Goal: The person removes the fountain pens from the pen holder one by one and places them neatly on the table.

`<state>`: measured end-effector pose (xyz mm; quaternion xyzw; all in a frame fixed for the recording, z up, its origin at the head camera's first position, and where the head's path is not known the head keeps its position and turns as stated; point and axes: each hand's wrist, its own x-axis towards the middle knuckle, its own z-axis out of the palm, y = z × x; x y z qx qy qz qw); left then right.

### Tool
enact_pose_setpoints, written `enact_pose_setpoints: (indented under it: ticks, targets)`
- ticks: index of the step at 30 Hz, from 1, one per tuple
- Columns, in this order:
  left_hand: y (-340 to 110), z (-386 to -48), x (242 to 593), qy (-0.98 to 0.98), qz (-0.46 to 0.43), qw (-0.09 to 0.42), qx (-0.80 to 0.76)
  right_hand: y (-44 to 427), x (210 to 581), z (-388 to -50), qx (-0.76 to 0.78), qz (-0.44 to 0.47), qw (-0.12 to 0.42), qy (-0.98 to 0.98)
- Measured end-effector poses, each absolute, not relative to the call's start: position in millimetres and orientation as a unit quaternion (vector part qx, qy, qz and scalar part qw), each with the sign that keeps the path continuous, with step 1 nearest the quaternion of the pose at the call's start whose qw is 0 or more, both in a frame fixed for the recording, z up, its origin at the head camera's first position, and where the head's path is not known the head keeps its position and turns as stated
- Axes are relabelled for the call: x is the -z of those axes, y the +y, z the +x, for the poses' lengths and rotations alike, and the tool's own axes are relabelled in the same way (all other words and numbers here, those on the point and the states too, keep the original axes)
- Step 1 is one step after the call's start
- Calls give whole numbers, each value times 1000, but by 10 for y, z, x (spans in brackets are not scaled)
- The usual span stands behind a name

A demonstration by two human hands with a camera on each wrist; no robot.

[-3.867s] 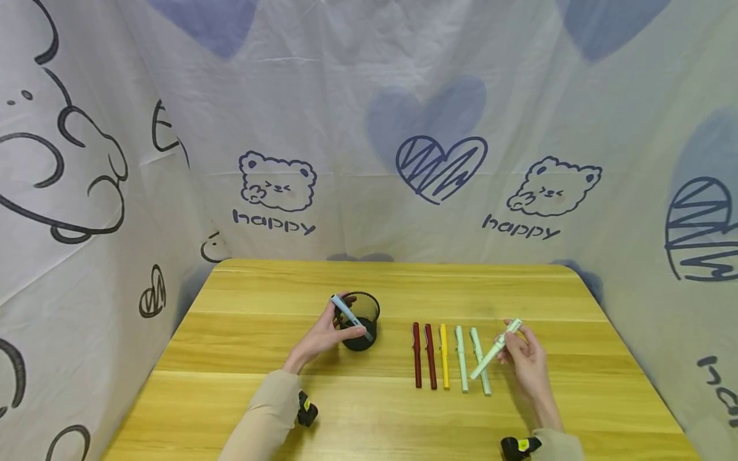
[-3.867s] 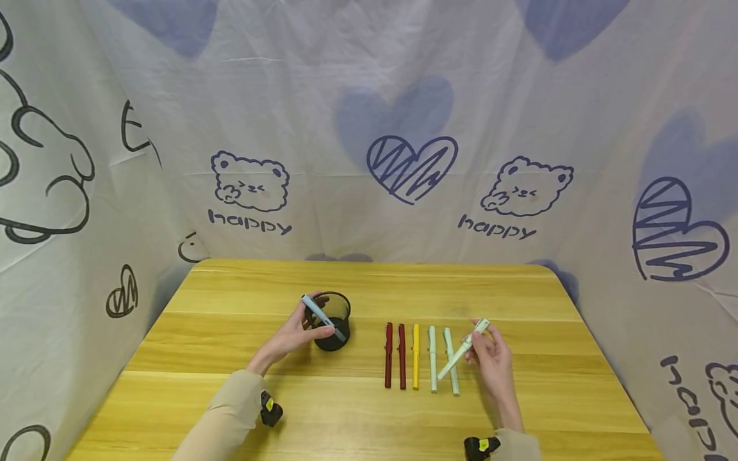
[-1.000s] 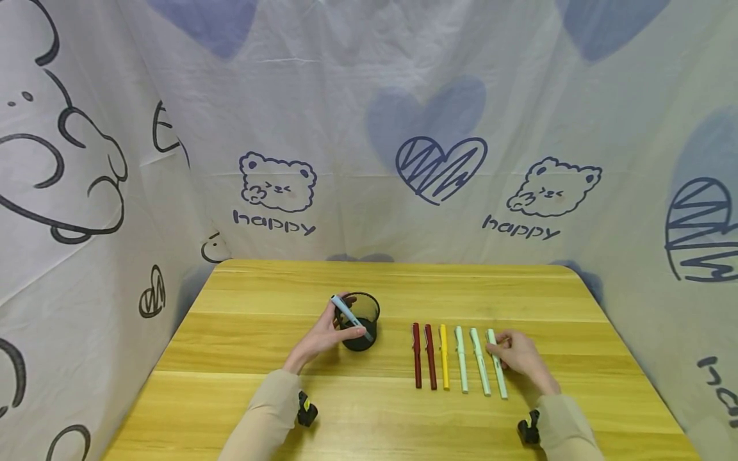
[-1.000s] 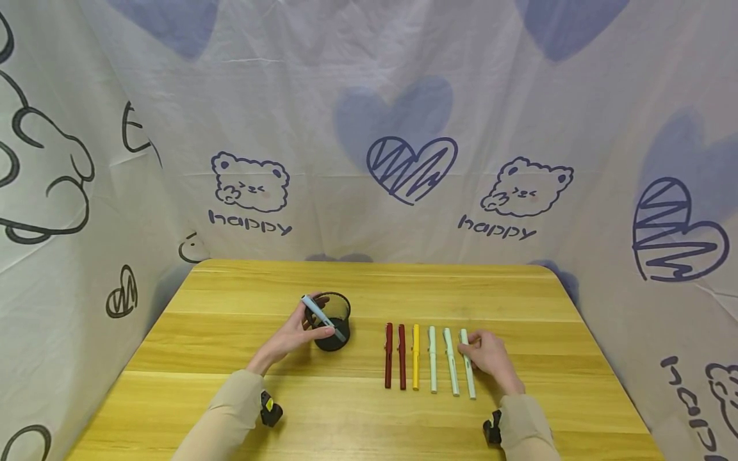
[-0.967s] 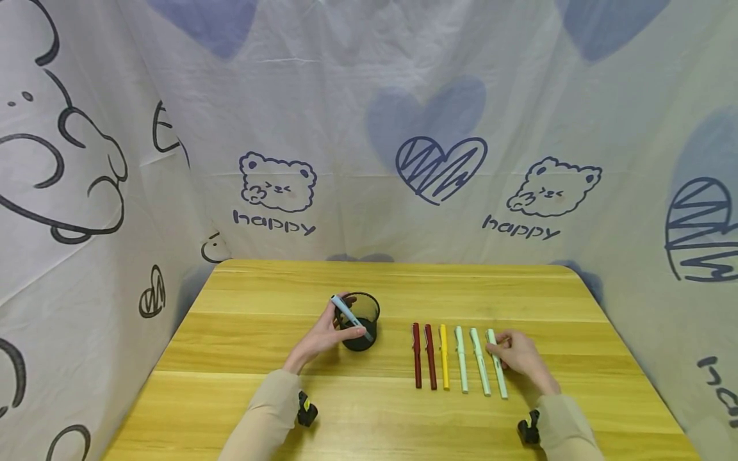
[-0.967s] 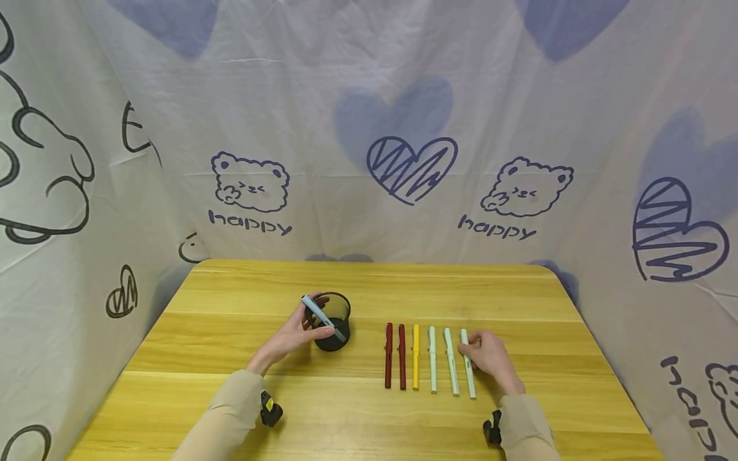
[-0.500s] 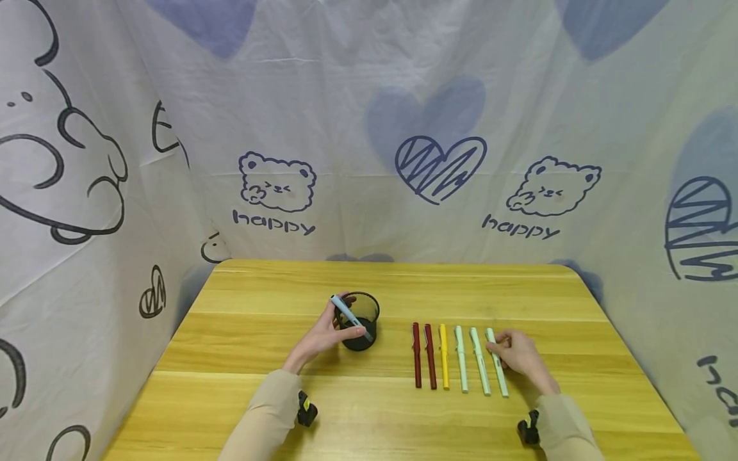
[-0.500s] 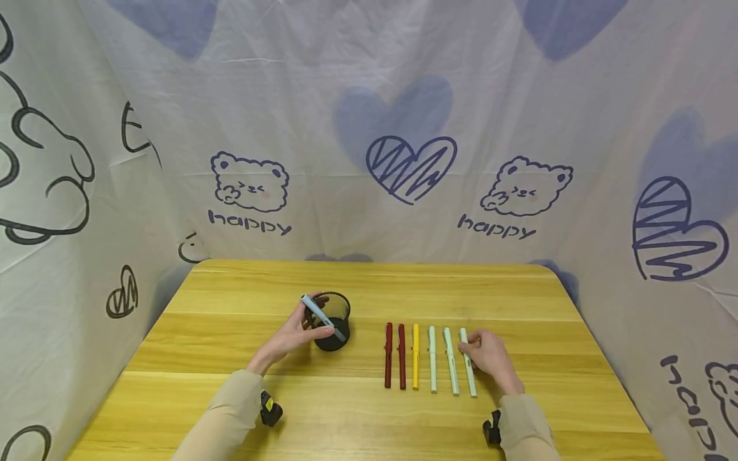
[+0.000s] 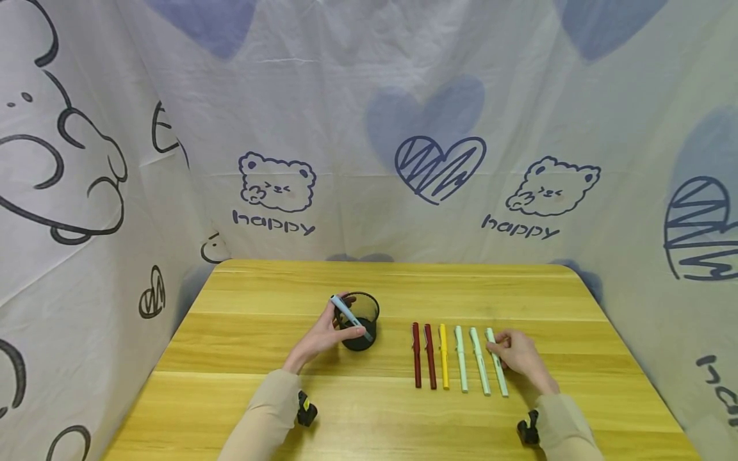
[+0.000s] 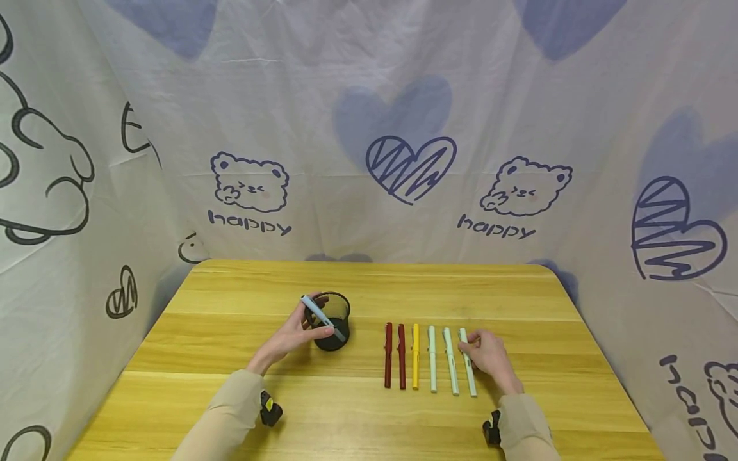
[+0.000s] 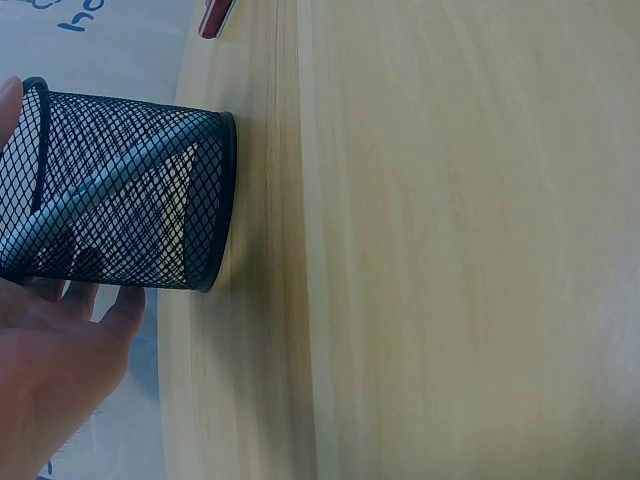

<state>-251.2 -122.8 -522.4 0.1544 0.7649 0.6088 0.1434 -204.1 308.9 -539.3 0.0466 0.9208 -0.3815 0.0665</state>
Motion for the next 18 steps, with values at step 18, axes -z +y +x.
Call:
enact_pose_setpoints:
  ticks: [18]
  targets:
    - [-1230, -2522, 5228, 763, 155, 144, -610, 2851, 5208, -2028, 383, 16, -61, 922]
